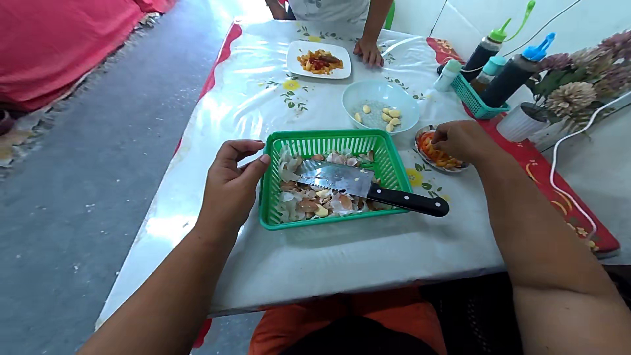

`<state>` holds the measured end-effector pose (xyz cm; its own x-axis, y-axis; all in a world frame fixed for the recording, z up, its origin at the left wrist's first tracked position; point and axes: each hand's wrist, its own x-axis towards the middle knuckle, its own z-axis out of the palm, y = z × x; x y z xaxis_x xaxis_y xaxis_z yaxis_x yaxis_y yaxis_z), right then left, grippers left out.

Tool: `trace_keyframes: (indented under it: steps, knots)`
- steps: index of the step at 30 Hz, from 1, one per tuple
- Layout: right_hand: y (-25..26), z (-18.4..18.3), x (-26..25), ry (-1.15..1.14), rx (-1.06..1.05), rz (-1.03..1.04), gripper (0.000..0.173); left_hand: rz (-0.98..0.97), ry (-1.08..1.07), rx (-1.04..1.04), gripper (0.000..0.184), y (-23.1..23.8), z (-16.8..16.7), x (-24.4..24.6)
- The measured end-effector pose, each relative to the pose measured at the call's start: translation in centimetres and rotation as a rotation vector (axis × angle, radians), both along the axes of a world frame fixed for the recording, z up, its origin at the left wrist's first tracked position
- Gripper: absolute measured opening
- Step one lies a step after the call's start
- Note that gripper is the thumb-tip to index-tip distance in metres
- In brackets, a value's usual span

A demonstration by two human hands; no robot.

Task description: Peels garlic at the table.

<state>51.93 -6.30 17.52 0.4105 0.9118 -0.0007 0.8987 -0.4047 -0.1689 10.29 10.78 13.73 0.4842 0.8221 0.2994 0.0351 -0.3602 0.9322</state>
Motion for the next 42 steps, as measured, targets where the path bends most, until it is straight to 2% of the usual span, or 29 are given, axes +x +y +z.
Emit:
trace_keyframes:
  steps: [3, 8, 16, 23, 30, 38, 42]
  knots:
    - [0.4, 0.4, -0.1, -0.006, -0.073, 0.009, 0.015, 0.003, -0.006, -0.005, 0.022, 0.0, 0.0, 0.0]
    - [0.8, -0.6, 0.6, 0.004, -0.083, 0.023, 0.011, -0.009, -0.025, -0.014, 0.022, 0.0, 0.0, 0.1]
    - [0.1, -0.5, 1.1, 0.152, 0.033, -0.065, 0.012, -0.001, -0.028, -0.019, 0.021, 0.0, 0.0, 0.1]
    - [-1.1, -2.0, 1.9, 0.496, 0.25, -0.309, 0.014, 0.0, -0.033, -0.02, 0.021, 0.0, 0.0, 0.2]
    - [-1.7, -2.4, 1.7, 0.774, 0.468, -0.389, 0.014, -0.012, -0.039, -0.012, 0.022, 0.4, -0.6, 0.2]
    - [-1.8, -2.6, 1.3, 1.307, 0.842, -0.519, 0.015, 0.014, -0.034, -0.014, 0.022, 0.5, -0.9, 0.3]
    - [-1.9, -1.9, 1.2, 1.448, 0.958, -0.543, 0.015, 0.009, -0.046, -0.018, 0.021, 0.8, -1.4, 0.3]
